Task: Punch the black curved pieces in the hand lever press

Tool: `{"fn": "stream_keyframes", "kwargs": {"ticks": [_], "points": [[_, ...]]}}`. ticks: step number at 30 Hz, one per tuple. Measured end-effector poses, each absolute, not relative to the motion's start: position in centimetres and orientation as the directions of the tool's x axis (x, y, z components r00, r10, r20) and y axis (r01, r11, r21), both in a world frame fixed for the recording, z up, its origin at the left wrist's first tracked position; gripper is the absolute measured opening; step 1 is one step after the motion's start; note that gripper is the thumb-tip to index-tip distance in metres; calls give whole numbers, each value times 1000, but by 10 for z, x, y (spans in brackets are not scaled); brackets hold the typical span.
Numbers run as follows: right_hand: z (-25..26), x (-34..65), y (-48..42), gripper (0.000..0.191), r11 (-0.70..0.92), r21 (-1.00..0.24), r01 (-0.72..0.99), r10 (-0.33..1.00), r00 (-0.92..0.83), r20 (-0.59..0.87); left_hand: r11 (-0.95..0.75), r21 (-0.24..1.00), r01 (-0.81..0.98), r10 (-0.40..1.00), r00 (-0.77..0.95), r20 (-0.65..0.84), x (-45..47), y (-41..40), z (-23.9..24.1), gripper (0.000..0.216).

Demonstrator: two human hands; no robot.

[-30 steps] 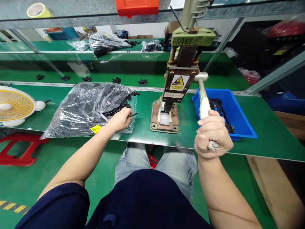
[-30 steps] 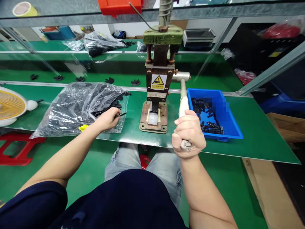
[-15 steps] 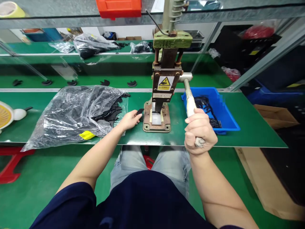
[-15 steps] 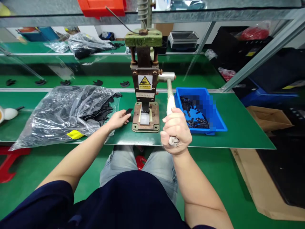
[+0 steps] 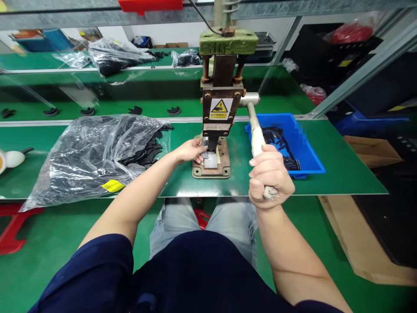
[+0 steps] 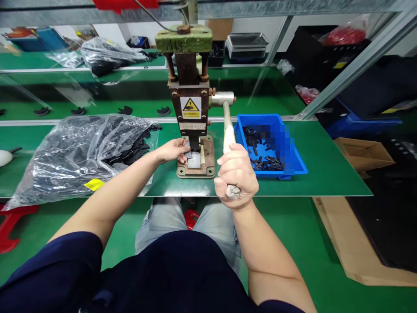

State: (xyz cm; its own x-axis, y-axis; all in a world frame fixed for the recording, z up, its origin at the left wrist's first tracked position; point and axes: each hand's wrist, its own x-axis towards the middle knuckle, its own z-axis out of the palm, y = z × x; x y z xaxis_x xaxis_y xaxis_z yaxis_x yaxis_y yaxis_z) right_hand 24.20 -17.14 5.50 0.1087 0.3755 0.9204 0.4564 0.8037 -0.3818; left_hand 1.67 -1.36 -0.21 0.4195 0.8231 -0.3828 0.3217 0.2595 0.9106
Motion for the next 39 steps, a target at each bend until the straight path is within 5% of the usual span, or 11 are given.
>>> {"fn": "stream_keyframes", "kwargs": {"ticks": [15,23,27,31,39], "points": [[55,243,-166,29,842,-344,417,333,100,937,302,807,508,800,324,-504,34,-6,12,22],[50,240,-153,37,879,-297,373,243,183,952,-182,902,392,915,403,10,0,-86,-16,17],[48,239,-150,41,874,-310,374,243,217,946,-347,531,773,930,357,87,-82,-97,-5,21],[49,239,-150,38,881,-285,377,223,200,954,-175,41,984,985,174,15,-173,-82,14,27],[51,240,-152,36,868,-305,392,248,190,950,-238,-160,958,955,201,-217,-207,-58,9,55]]}}
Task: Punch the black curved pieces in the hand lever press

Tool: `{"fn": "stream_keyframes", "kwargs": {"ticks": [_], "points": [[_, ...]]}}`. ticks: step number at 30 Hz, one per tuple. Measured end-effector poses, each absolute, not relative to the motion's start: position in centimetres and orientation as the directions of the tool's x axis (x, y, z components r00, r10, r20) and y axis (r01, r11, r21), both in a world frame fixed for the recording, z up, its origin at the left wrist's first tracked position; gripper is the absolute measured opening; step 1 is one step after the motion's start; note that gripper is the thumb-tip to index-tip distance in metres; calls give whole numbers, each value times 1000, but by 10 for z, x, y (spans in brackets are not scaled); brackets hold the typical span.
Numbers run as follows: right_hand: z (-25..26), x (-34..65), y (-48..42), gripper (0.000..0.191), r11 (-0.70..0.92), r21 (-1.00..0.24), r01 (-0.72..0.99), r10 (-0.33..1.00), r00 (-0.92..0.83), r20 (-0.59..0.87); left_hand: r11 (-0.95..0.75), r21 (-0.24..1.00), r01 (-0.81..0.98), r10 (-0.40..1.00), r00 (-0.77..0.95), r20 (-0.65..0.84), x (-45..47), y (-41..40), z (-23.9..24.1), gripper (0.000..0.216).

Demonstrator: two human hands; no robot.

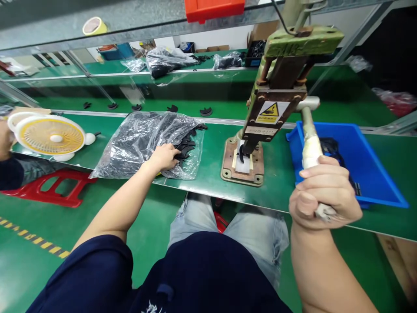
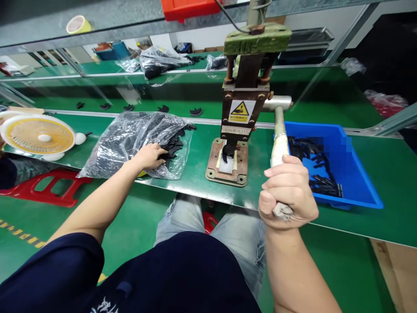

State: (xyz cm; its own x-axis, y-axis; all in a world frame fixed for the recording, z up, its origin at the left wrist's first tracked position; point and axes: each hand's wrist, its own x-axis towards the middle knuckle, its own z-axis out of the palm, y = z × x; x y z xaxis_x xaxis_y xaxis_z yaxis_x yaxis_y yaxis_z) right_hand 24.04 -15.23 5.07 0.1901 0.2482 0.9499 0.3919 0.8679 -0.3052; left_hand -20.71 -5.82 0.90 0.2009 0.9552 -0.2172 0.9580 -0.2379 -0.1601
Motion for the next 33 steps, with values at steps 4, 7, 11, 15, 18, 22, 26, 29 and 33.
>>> {"fn": "stream_keyframes", "kwargs": {"ticks": [4,7,11,15,18,22,26,29,33], "points": [[51,240,-152,37,872,-292,394,238,180,954,-221,-194,956,940,155,-305,-200,-37,8,58],[50,240,-150,37,874,-287,393,229,188,955,-237,-182,954,932,170,-322,-203,-27,13,52],[50,239,-149,34,884,-261,388,205,179,962,-293,-26,956,928,278,-249,-210,-25,26,23],[52,239,-154,32,880,-270,391,231,144,962,-163,263,951,972,200,-121,-194,-33,31,20],[54,240,-158,34,863,-296,410,263,137,955,-9,641,768,982,129,-140,-158,-40,22,27],[56,240,-159,35,851,-303,429,275,127,953,128,933,337,963,184,-199,-96,-43,0,38],[58,239,-160,33,842,-303,446,277,124,953,241,958,156,930,245,-273,-35,-42,-13,35],[58,237,-161,31,821,-324,471,291,144,946,298,953,58,910,283,-302,-1,-44,-14,30],[57,236,-161,30,809,-332,485,290,162,943,301,953,31,901,317,-295,14,-44,-15,25]]}}
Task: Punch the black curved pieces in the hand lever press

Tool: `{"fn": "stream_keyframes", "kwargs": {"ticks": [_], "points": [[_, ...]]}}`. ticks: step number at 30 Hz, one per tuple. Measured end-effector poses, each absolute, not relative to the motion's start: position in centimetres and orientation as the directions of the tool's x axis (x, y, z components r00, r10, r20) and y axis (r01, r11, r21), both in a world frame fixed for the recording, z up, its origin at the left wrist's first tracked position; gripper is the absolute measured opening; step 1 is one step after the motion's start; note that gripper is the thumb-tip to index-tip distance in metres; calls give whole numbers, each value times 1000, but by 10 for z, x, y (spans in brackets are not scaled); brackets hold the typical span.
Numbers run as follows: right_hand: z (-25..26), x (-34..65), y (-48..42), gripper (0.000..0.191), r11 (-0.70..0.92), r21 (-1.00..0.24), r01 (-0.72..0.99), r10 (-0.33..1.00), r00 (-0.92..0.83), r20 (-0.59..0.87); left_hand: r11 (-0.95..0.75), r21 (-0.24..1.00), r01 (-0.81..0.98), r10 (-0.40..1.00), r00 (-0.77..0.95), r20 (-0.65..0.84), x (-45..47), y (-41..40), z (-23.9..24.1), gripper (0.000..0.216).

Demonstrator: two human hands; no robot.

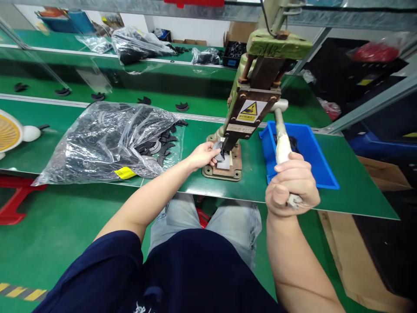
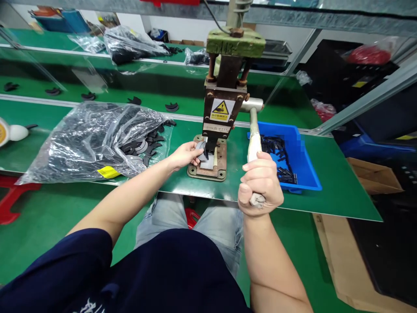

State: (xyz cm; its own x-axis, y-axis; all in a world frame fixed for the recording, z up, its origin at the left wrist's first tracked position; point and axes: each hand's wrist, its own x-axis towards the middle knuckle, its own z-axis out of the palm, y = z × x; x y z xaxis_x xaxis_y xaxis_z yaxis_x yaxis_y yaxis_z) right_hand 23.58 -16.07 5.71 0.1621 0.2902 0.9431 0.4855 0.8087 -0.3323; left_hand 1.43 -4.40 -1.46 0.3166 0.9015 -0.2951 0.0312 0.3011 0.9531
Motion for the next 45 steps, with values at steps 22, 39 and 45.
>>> {"fn": "stream_keyframes", "kwargs": {"ticks": [22,39,45], "points": [[56,233,-155,42,850,-300,432,231,205,951,22,953,303,917,373,-139,-5,-2,-39,33],[50,233,-152,48,850,-287,443,207,220,953,377,845,378,792,341,-506,4,-2,-1,36],[91,225,-133,47,904,-200,377,82,307,948,419,839,348,809,277,-519,10,-10,0,30]]}}
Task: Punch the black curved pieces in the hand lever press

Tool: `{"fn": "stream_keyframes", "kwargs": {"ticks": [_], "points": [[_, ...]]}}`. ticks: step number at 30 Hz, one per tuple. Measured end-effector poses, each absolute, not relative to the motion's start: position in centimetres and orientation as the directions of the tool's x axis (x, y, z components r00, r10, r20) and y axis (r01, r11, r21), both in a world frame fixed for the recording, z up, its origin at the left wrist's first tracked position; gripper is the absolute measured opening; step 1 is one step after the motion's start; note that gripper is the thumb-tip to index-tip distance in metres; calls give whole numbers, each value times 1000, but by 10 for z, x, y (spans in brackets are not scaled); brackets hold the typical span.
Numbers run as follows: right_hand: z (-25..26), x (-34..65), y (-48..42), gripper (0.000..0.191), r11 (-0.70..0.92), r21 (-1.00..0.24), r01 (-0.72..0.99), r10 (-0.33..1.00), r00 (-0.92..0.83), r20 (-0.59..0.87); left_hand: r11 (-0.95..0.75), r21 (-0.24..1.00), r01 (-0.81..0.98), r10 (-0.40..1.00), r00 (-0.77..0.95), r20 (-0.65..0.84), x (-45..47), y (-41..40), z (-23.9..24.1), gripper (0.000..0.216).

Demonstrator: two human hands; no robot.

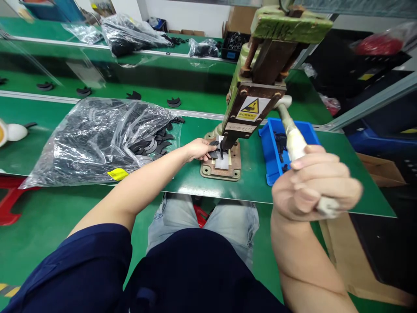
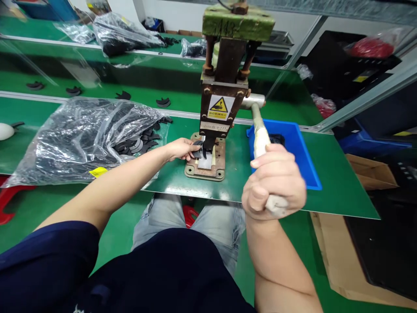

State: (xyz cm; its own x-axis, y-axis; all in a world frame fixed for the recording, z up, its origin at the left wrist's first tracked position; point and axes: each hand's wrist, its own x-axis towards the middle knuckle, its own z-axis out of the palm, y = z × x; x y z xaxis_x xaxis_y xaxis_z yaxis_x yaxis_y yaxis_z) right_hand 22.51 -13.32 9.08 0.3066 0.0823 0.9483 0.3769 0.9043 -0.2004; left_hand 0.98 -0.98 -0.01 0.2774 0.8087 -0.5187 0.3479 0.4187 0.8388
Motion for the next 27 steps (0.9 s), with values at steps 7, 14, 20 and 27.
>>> {"fn": "stream_keyframes", "kwargs": {"ticks": [7,14,20,27], "points": [[180,244,-99,56,924,-314,217,276,189,942,361,897,254,846,315,-430,7,-23,-4,29],[55,235,-123,47,731,-585,351,533,240,811,137,981,134,899,400,-181,-34,-80,26,39],[-13,191,-163,39,528,-779,338,846,-135,516,96,989,117,865,482,-141,-42,-126,52,46],[-20,175,-172,26,540,-773,332,828,-47,559,94,992,88,835,536,-127,-31,-149,57,43]]}}
